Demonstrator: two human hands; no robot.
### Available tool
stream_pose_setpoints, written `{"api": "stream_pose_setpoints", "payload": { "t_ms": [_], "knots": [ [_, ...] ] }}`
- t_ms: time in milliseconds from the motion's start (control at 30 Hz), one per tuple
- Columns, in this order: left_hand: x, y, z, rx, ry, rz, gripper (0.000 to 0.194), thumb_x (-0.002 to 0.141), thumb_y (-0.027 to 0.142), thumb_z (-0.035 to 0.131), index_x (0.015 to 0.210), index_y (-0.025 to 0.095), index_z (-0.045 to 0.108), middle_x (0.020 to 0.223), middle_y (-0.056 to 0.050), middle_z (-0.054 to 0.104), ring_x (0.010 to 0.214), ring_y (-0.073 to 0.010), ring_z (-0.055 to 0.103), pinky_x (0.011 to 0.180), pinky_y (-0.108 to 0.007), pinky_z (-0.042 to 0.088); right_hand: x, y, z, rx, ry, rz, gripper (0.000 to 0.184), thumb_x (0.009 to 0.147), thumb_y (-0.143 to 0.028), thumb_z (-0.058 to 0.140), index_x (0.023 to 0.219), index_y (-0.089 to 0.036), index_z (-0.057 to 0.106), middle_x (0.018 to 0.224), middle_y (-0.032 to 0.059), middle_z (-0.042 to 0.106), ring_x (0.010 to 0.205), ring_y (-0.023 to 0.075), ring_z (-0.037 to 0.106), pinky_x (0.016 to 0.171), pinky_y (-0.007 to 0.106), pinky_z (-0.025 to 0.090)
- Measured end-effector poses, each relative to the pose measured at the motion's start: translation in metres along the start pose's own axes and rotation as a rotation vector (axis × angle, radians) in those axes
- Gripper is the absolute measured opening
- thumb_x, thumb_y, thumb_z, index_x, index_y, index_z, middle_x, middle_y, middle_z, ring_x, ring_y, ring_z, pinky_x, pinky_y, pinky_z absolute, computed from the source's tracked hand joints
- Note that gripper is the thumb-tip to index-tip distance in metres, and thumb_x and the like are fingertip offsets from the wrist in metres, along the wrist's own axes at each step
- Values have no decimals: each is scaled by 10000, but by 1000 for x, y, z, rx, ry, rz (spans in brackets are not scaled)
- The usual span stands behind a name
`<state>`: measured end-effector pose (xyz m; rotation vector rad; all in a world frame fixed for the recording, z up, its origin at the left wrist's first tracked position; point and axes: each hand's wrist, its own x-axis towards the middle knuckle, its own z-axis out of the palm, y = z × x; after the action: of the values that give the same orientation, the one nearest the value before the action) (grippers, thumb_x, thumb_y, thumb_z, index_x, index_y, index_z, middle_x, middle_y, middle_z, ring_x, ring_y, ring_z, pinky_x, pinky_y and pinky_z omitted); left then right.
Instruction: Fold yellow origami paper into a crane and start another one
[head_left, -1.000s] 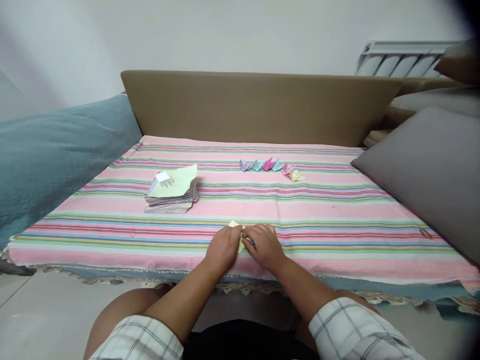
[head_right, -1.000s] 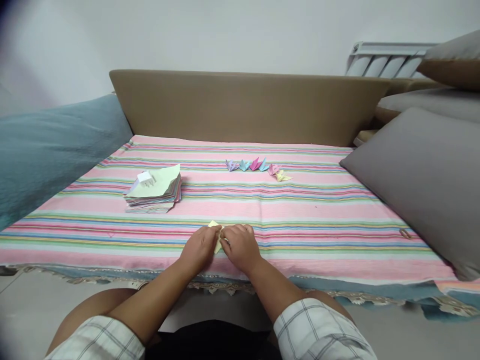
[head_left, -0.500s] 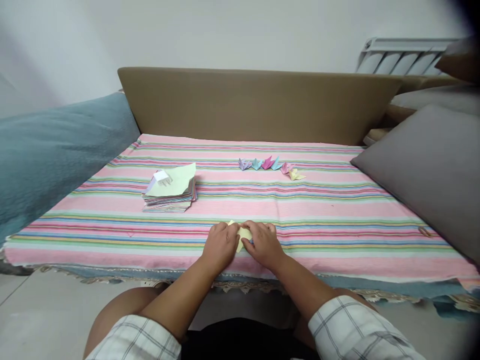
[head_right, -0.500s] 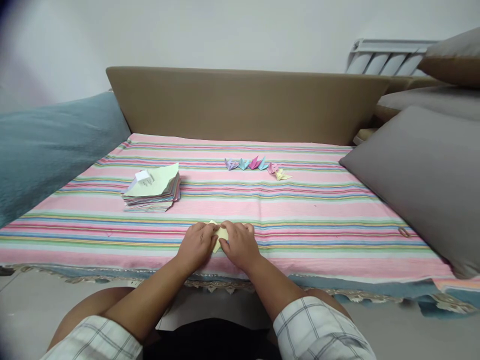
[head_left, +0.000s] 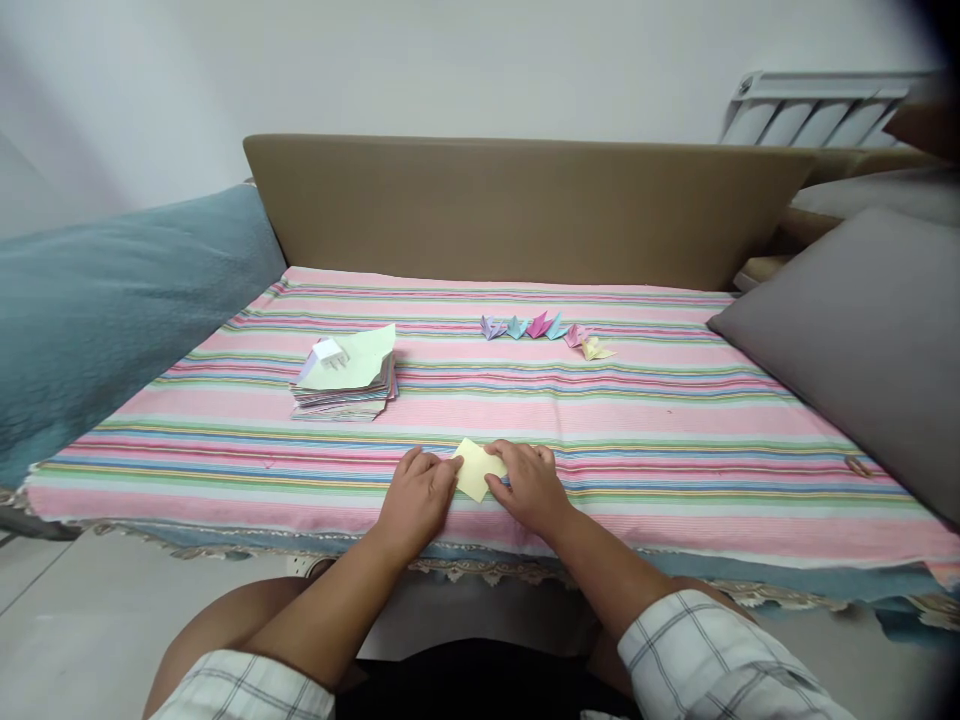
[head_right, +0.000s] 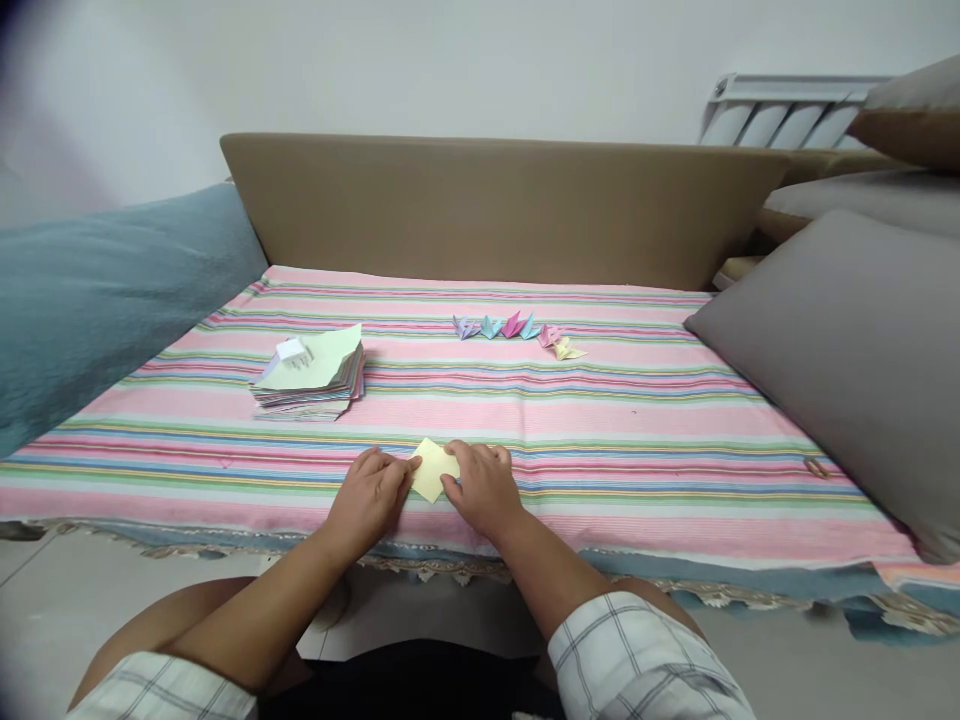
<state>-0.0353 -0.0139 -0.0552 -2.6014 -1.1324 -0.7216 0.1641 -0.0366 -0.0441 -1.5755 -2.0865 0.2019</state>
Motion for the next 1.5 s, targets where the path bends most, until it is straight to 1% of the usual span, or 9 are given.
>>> {"api": "stream_pose_setpoints", "payload": {
  "t_ms": [400, 600, 700, 867, 1067, 1200, 1367, 1433, 1500],
  "knots": [
    [-13, -7, -27, 54, -61, -38, 307, 823, 92, 426, 1079, 197, 557, 937, -64, 682, 965, -216, 570, 1038, -520, 244, 1, 1, 0, 34, -24, 15, 295, 811, -289, 512, 1100, -233, 501, 1031, 39, 643, 962, 218, 547, 860, 378, 263],
    [-4, -8, -40, 86, 98, -201, 311, 787, 122, 457, 1069, 205, 559, 910, -43, 700, 1092, -267, 537, 1053, -610, 96, 0, 2, 1, 20, -12, 8, 291, 813, -287, 504, 1099, -232, 502, 1032, 46, 641, 960, 217, 544, 860, 375, 271],
    [2, 7, -35, 7, 62, -96, 407, 781, 123, 451, 1173, 214, 510, 1059, -62, 671, 1147, -265, 504, 1058, -613, 69, 0, 1, 1, 4, -10, 2, 300, 816, -287, 505, 1110, -231, 498, 1047, 44, 640, 971, 216, 545, 868, 376, 276],
    [5, 33, -16, -68, -49, 61, 337, 797, 148, 457, 1117, 207, 545, 1192, -90, 606, 1256, -281, 405, 1055, -632, 53, 0, 1, 1, -10, 3, -17, 310, 829, -303, 498, 1130, -227, 490, 1072, 52, 633, 974, 211, 548, 870, 371, 288],
    [-7, 22, -18, -59, -76, -45, 448, 825, 197, 472, 1270, 169, 431, 1028, -106, 673, 1222, -288, 445, 1035, -665, 58, 1, 1, 2, 1, 1, -5, 304, 816, -284, 505, 1114, -227, 501, 1066, 50, 636, 977, 213, 547, 872, 372, 284],
    [-12, 11, -30, -50, -89, -87, 387, 818, 168, 454, 1203, 191, 474, 1006, -84, 682, 1173, -272, 496, 1032, -670, 45, 1, 1, 2, 14, -2, 0, 310, 815, -278, 506, 1119, -224, 498, 1067, 49, 637, 975, 214, 548, 875, 377, 281],
    [-6, 14, -38, 24, 31, -153, 336, 804, 155, 462, 1127, 209, 539, 1021, -80, 684, 1161, -278, 506, 1036, -662, 18, 1, 0, 2, -13, -3, -2, 310, 813, -277, 497, 1120, -227, 499, 1061, 47, 639, 979, 216, 549, 872, 379, 290],
    [-2, 22, -35, 18, 54, -63, 355, 807, 162, 462, 1149, 215, 538, 1153, -89, 631, 1206, -276, 467, 1058, -631, 19, 1, 1, 2, -16, -3, -5, 305, 815, -284, 496, 1115, -228, 500, 1057, 50, 641, 974, 217, 551, 870, 380, 293],
    [1, 31, -26, -46, -12, 88, 375, 818, 192, 461, 1186, 222, 522, 1226, -79, 587, 1236, -246, 439, 1095, -562, 73, 1, 1, 3, -4, -2, -12, 301, 820, -292, 495, 1114, -228, 499, 1071, 54, 639, 977, 216, 551, 875, 382, 292]
  ]
}}
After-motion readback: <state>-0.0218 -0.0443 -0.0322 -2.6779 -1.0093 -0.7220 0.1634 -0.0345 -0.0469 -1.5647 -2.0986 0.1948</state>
